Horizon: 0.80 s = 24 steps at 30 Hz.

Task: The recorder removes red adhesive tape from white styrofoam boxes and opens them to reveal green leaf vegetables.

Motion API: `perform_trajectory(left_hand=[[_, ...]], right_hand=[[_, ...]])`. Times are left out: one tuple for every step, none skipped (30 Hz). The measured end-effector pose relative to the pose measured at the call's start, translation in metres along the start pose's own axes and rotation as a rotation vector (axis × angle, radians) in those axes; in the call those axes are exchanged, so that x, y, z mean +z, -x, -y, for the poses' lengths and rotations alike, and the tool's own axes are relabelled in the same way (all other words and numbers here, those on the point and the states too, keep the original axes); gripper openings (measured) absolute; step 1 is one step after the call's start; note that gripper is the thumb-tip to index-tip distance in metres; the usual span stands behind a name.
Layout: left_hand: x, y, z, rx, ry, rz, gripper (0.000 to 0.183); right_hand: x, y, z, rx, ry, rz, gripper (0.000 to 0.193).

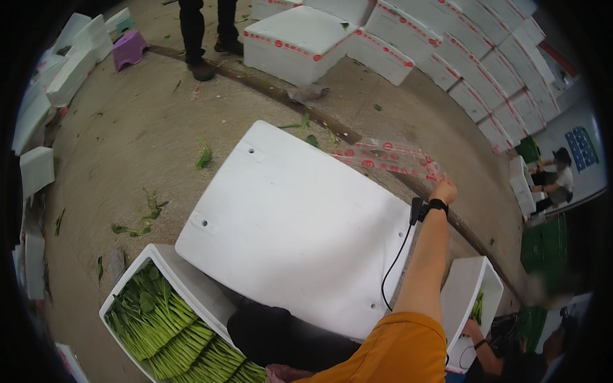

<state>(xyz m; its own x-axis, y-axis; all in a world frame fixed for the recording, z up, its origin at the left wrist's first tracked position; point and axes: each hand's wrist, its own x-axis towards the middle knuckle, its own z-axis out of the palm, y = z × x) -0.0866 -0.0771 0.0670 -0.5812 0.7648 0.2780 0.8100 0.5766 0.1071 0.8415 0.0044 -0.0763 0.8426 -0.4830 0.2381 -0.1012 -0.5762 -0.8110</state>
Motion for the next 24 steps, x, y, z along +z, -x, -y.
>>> perform_trajectory(left_hand=[[0.006,0.001,0.011,0.009,0.025,-0.056,0.034],[0.013,0.003,0.029,0.018,0.044,-0.107,0.034],[0.009,-0.002,0.03,0.038,0.043,-0.091,0.034],[0.004,-0.008,0.026,0.045,0.051,-0.065,0.037],[0.007,-0.008,0.029,0.032,0.071,-0.044,0.039],[0.008,-0.007,0.032,0.02,0.09,-0.024,0.041],[0.009,-0.006,0.036,0.007,0.108,-0.004,0.043],[0.012,-0.012,0.036,0.015,0.127,0.024,0.045],[0.015,-0.017,0.039,0.035,0.136,0.039,0.045],[0.019,-0.021,0.044,0.059,0.141,0.01,0.046],[0.021,-0.02,0.05,0.073,0.143,-0.023,0.048],[0.022,-0.02,0.054,0.078,0.147,-0.015,0.048],[0.023,-0.022,0.055,0.087,0.205,-0.037,0.048],[0.024,-0.024,0.06,0.093,0.26,-0.068,0.048],[0.026,-0.024,0.068,0.094,0.26,-0.074,0.048],[0.029,-0.022,0.076,0.145,0.275,-0.153,0.049],[0.034,-0.023,0.084,0.202,0.292,-0.233,0.05],[0.036,-0.023,0.094,0.202,0.291,-0.245,0.05],[0.039,-0.024,0.103,0.183,0.346,-0.198,0.047],[0.041,-0.019,0.111,0.159,0.397,-0.155,0.045],[0.033,-0.011,0.119,0.141,0.429,-0.126,0.043],[0.038,-0.002,0.098,0.022,0.557,-0.405,0.051],[0.029,-0.001,0.131,0.077,0.611,-0.065,0.049],[0.017,0.004,0.131,0.068,0.651,0.01,0.045]], right_hand=[[-0.027,-0.005,-0.009,0.036,0.038,-0.044,0.028],[-0.053,-0.01,-0.019,0.068,0.084,-0.086,0.028],[-0.078,-0.013,-0.028,0.07,0.1,-0.105,0.028],[-0.102,-0.015,-0.038,-0.027,0.245,-0.146,0.027],[-0.121,-0.012,-0.038,-0.133,0.37,-0.182,0.027],[-0.137,-0.009,-0.036,-0.137,0.368,-0.195,0.027],[-0.152,-0.005,-0.034,-0.078,0.313,-0.234,0.027],[-0.173,-0.007,-0.034,-0.01,0.271,-0.289,0.027],[-0.192,-0.015,-0.038,-0.006,0.279,-0.313,0.027],[-0.21,-0.022,-0.038,-0.011,0.304,-0.357,0.029],[-0.224,-0.027,-0.04,-0.023,0.327,-0.39,0.031],[-0.24,-0.031,-0.042,-0.024,0.329,-0.401,0.031],[-0.258,-0.036,-0.044,-0.016,0.287,-0.431,0.033],[-0.269,-0.036,-0.047,-0.004,0.242,-0.453,0.034],[-0.279,-0.037,-0.051,0.001,0.241,-0.449,0.034],[-0.289,-0.042,-0.058,0.017,0.28,-0.468,0.034],[-0.3,-0.047,-0.068,0.039,0.319,-0.489,0.034],[-0.313,-0.057,-0.087,0.047,0.315,-0.481,0.034],[-0.328,-0.075,-0.112,-0.111,0.471,-0.358,0.036],[-0.335,-0.086,-0.129,-0.275,0.618,-0.225,0.039],[-0.334,-0.078,-0.139,-0.02,0.318,-0.297,0.035],[-0.333,-0.071,-0.152,-0.011,0.313,-0.266,0.035],[-0.345,-0.08,-0.165,0.091,0.157,-0.396,0.029],[-0.35,-0.084,-0.174,0.192,-0.003,-0.506,0.024]])
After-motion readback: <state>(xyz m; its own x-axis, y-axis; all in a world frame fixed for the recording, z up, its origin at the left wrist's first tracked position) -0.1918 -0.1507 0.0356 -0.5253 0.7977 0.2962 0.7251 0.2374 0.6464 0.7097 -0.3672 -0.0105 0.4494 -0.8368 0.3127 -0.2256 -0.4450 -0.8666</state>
